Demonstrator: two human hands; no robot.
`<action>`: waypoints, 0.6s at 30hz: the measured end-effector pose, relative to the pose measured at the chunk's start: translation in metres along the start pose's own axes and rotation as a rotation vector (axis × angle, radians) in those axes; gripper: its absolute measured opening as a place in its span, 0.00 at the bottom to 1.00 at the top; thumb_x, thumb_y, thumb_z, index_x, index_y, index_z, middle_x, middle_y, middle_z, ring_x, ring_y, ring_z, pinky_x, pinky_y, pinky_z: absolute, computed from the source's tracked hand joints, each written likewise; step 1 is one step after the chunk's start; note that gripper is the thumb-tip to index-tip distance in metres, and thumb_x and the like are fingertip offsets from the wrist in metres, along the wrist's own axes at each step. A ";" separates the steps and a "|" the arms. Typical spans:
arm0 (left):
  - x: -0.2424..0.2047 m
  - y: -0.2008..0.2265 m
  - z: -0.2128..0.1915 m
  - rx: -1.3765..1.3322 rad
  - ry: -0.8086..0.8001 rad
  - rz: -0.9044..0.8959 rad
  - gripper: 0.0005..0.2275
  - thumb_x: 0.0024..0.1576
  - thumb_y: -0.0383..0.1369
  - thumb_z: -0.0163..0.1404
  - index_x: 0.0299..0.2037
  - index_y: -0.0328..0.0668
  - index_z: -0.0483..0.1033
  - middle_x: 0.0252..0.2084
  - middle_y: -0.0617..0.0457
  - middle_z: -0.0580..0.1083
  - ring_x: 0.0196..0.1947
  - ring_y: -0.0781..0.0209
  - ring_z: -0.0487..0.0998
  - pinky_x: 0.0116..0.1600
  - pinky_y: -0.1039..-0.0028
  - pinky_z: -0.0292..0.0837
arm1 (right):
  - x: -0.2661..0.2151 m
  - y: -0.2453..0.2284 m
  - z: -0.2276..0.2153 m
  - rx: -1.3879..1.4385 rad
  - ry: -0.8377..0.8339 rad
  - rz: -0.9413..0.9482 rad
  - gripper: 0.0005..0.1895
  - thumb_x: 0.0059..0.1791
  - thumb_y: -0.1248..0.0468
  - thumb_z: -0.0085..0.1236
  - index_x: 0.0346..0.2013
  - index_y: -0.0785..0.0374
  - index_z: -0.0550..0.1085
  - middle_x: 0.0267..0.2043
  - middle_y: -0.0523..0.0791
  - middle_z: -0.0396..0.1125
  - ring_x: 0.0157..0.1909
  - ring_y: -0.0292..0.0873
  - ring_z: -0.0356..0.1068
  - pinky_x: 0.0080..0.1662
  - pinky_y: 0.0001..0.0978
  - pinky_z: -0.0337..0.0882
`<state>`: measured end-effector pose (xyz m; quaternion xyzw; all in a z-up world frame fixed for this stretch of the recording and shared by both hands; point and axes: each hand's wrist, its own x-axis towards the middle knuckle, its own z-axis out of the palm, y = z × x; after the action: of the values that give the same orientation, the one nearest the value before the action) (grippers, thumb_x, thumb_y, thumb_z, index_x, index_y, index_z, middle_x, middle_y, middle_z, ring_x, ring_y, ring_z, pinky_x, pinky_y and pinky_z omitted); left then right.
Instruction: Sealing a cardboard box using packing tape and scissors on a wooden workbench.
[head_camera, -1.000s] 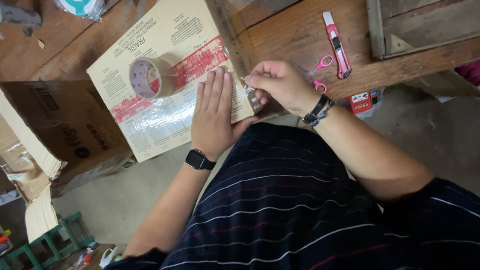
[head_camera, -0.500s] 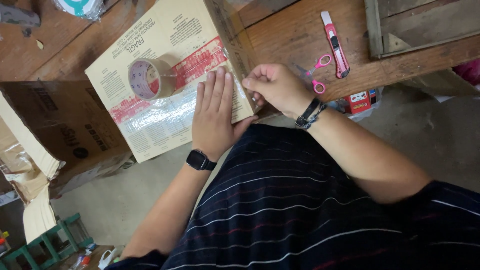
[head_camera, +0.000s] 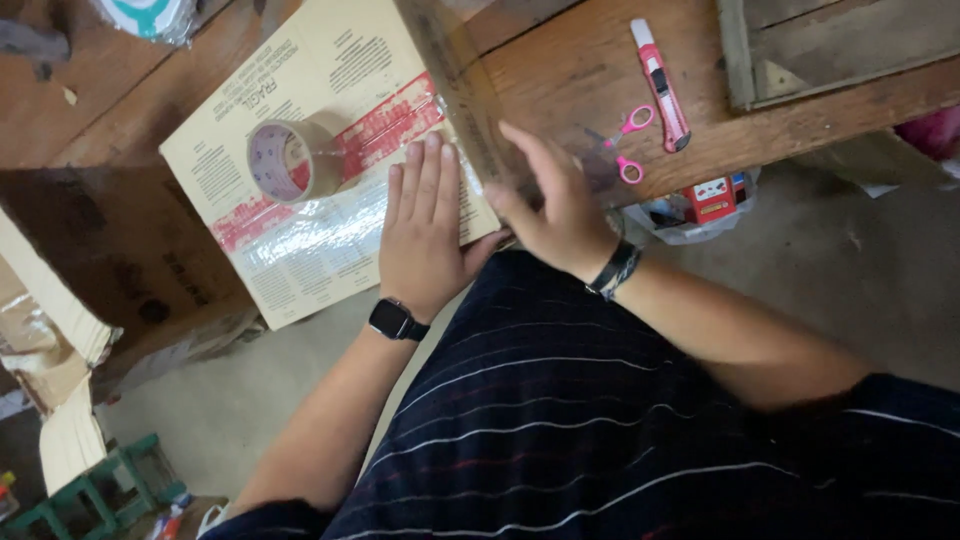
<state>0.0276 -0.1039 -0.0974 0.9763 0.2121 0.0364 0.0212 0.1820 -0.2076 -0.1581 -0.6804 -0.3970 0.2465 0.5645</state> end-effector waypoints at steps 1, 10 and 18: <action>-0.003 0.000 0.002 -0.007 0.003 0.001 0.46 0.59 0.60 0.54 0.77 0.34 0.48 0.79 0.40 0.48 0.79 0.40 0.48 0.81 0.51 0.39 | -0.002 -0.023 -0.008 0.030 -0.075 -0.169 0.43 0.55 0.40 0.51 0.76 0.64 0.57 0.76 0.55 0.54 0.76 0.58 0.54 0.67 0.48 0.51; -0.004 -0.010 0.023 0.045 0.042 0.000 0.42 0.63 0.56 0.51 0.78 0.37 0.46 0.80 0.42 0.47 0.79 0.42 0.47 0.81 0.53 0.41 | -0.007 -0.033 0.023 0.145 -0.226 -0.118 0.54 0.53 0.44 0.58 0.80 0.66 0.40 0.83 0.57 0.32 0.83 0.60 0.30 0.72 0.66 0.33; -0.001 -0.005 0.017 0.049 0.084 0.004 0.37 0.63 0.50 0.49 0.77 0.37 0.49 0.79 0.42 0.50 0.78 0.43 0.50 0.80 0.54 0.41 | -0.013 -0.021 0.018 -0.035 -0.347 0.139 0.59 0.51 0.33 0.54 0.78 0.68 0.38 0.81 0.60 0.34 0.82 0.61 0.34 0.70 0.67 0.36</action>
<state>0.0257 -0.1001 -0.1150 0.9746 0.2116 0.0724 -0.0118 0.1551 -0.2072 -0.1441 -0.6632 -0.4446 0.3916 0.4574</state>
